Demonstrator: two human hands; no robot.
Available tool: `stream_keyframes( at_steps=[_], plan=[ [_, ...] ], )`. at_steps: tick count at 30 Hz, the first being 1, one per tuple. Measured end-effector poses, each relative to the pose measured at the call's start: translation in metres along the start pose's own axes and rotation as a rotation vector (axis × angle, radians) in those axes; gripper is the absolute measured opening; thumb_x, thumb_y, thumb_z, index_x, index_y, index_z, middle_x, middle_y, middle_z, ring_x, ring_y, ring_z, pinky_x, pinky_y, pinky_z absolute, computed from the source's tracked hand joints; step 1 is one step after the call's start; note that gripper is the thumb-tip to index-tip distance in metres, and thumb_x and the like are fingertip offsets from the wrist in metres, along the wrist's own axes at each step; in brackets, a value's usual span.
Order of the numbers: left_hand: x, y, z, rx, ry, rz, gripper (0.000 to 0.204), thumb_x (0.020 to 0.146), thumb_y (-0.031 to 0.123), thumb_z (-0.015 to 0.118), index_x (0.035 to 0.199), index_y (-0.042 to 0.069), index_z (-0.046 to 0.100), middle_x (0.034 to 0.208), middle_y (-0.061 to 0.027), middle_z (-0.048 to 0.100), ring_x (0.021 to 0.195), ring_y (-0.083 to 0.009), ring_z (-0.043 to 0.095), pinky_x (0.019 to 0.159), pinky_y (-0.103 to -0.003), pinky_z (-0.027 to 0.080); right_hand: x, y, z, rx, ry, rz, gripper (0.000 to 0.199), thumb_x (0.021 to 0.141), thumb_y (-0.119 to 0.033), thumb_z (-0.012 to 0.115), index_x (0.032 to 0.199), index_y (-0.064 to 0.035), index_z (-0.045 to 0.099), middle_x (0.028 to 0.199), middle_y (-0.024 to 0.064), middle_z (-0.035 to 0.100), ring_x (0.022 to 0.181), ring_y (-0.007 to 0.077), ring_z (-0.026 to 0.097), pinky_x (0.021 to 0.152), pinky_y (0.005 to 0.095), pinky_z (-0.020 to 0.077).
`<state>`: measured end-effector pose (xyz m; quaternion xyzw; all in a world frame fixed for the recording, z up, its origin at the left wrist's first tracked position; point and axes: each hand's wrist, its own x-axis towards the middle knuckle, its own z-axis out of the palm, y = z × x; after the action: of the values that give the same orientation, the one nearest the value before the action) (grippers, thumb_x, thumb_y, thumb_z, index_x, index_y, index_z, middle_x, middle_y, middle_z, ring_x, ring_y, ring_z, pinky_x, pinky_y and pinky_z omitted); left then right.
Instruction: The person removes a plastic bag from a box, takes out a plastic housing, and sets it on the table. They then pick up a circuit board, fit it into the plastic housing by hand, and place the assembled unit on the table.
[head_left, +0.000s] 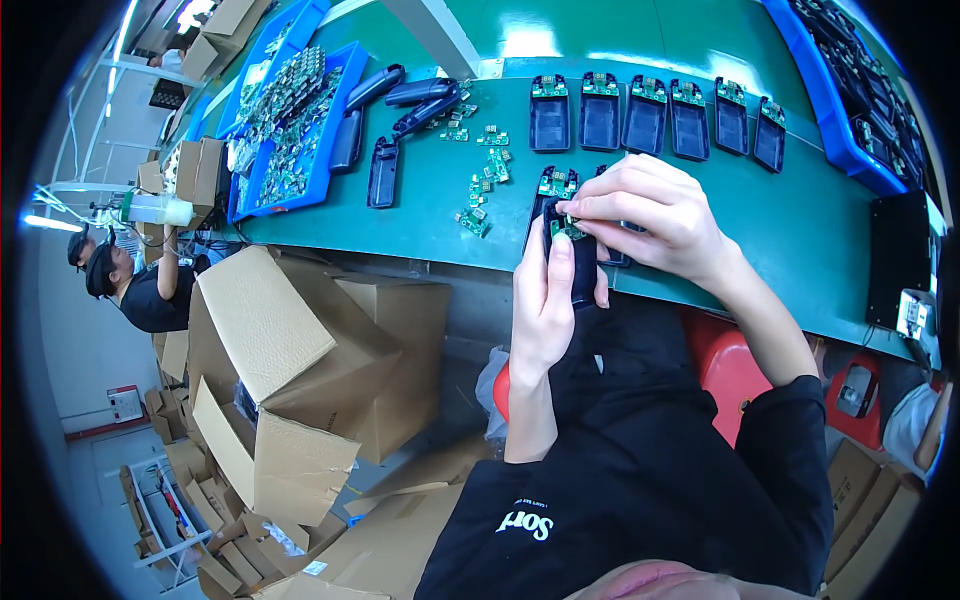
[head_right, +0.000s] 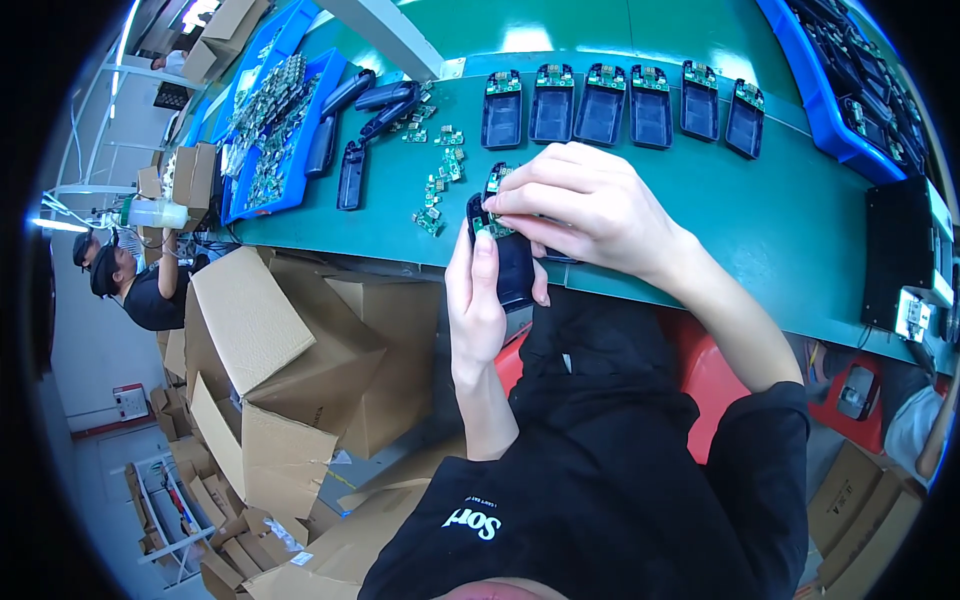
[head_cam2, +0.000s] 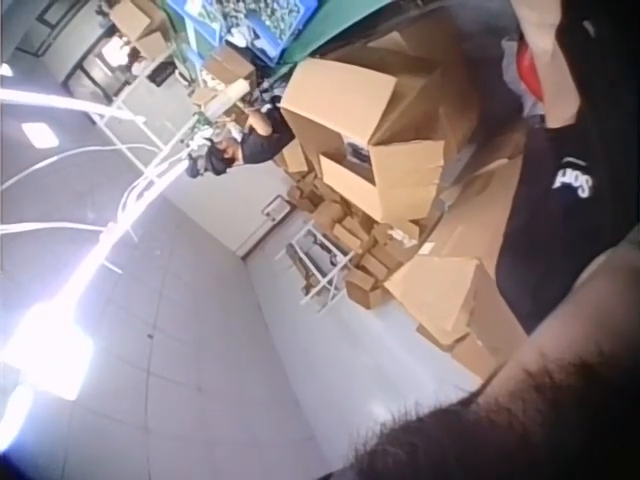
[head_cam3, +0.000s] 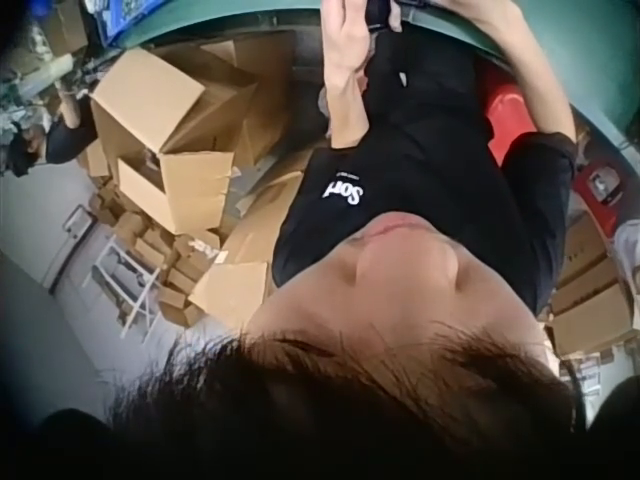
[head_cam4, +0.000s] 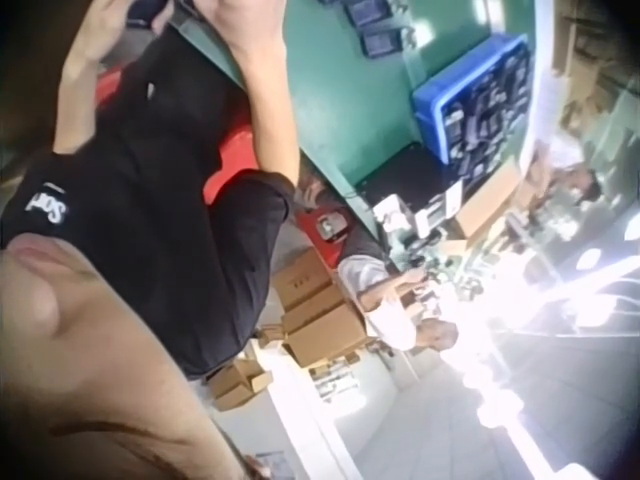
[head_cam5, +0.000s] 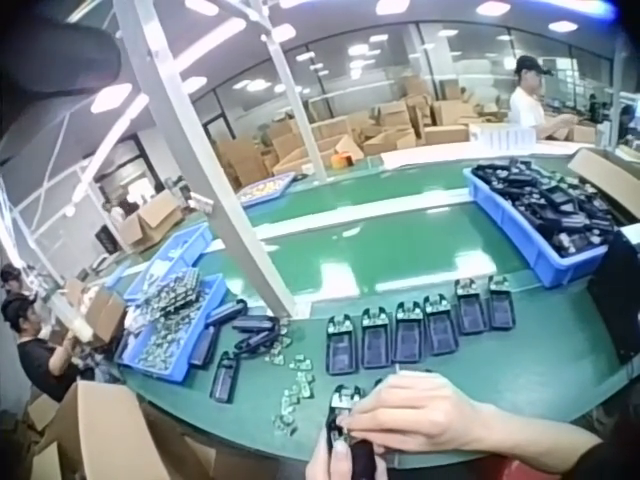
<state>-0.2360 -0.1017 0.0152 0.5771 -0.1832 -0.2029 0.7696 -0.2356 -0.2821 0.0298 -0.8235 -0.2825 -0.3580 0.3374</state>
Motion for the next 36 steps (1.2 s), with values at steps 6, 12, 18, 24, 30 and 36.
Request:
stream_keyframes(
  at_steps=[6, 12, 18, 24, 30, 36],
  plan=[
    [0.000, 0.000, -0.001, 0.074, 0.004, 0.015, 0.036, 0.109, 0.026, 0.033, 0.128, -0.003, 0.045, 0.088, -0.0084, 0.060, 0.060, -0.0122, 0.060, 0.056, -0.024, 0.048, 0.001, -0.002, -0.001, 0.013, 0.003, 0.003, 0.024, 0.074, -0.004, 0.079, 0.097, -0.0046, 0.074, 0.094, 0.0072, 0.069, 0.081, 0.0204, 0.067, 0.070, 0.0289, 0.0528],
    [0.001, 0.002, 0.000, -0.096, 0.017, 0.027, 0.038, 0.109, 0.028, 0.032, 0.128, -0.002, 0.045, 0.088, -0.0092, 0.061, 0.060, -0.0131, 0.061, 0.056, -0.025, 0.052, 0.000, -0.001, 0.000, 0.381, -0.025, 0.311, 0.038, 0.081, -0.003, 0.074, 0.118, -0.0018, 0.067, 0.105, 0.0096, 0.068, 0.085, 0.0169, 0.067, 0.076, 0.0301, 0.0545],
    [0.001, 0.003, -0.002, -0.095, 0.019, 0.011, 0.039, 0.109, 0.028, 0.031, 0.129, -0.002, 0.045, 0.086, -0.0100, 0.062, 0.059, -0.0132, 0.061, 0.055, -0.025, 0.053, -0.001, -0.003, -0.004, 0.794, -0.328, 0.666, 0.051, 0.091, -0.003, 0.064, 0.140, -0.0004, 0.051, 0.123, 0.0127, 0.065, 0.088, 0.0134, 0.066, 0.082, 0.0294, 0.0556],
    [0.002, 0.004, -0.004, -0.126, -0.002, 0.012, 0.039, 0.109, 0.028, 0.030, 0.129, -0.002, 0.045, 0.084, -0.0108, 0.063, 0.058, -0.0130, 0.061, 0.053, -0.025, 0.051, -0.005, -0.004, 0.000, 0.970, -0.244, 0.724, 0.046, 0.091, -0.003, 0.063, 0.136, 0.0004, 0.054, 0.124, 0.0128, 0.066, 0.084, 0.0128, 0.067, 0.082, 0.0283, 0.0563],
    [0.006, 0.004, -0.011, -0.075, -0.043, -0.007, 0.041, 0.109, 0.030, 0.030, 0.130, -0.002, 0.044, 0.088, -0.0123, 0.063, 0.058, -0.0145, 0.061, 0.052, -0.025, 0.051, -0.004, -0.007, -0.001, 0.949, -0.241, 0.807, 0.044, 0.090, -0.004, 0.065, 0.133, 0.0013, 0.056, 0.124, 0.0135, 0.065, 0.090, 0.0148, 0.066, 0.087, 0.0308, 0.0554],
    [0.012, -0.012, -0.016, -0.372, -0.054, -0.104, 0.042, 0.108, 0.030, 0.029, 0.132, -0.002, 0.043, 0.097, -0.0130, 0.063, 0.061, -0.0161, 0.063, 0.057, -0.028, 0.053, -0.007, -0.003, 0.011, 0.687, -0.219, 0.652, 0.052, 0.083, -0.006, 0.071, 0.132, -0.0016, 0.055, 0.121, 0.0128, 0.066, 0.101, 0.0194, 0.065, 0.091, 0.0354, 0.0539]
  ],
)
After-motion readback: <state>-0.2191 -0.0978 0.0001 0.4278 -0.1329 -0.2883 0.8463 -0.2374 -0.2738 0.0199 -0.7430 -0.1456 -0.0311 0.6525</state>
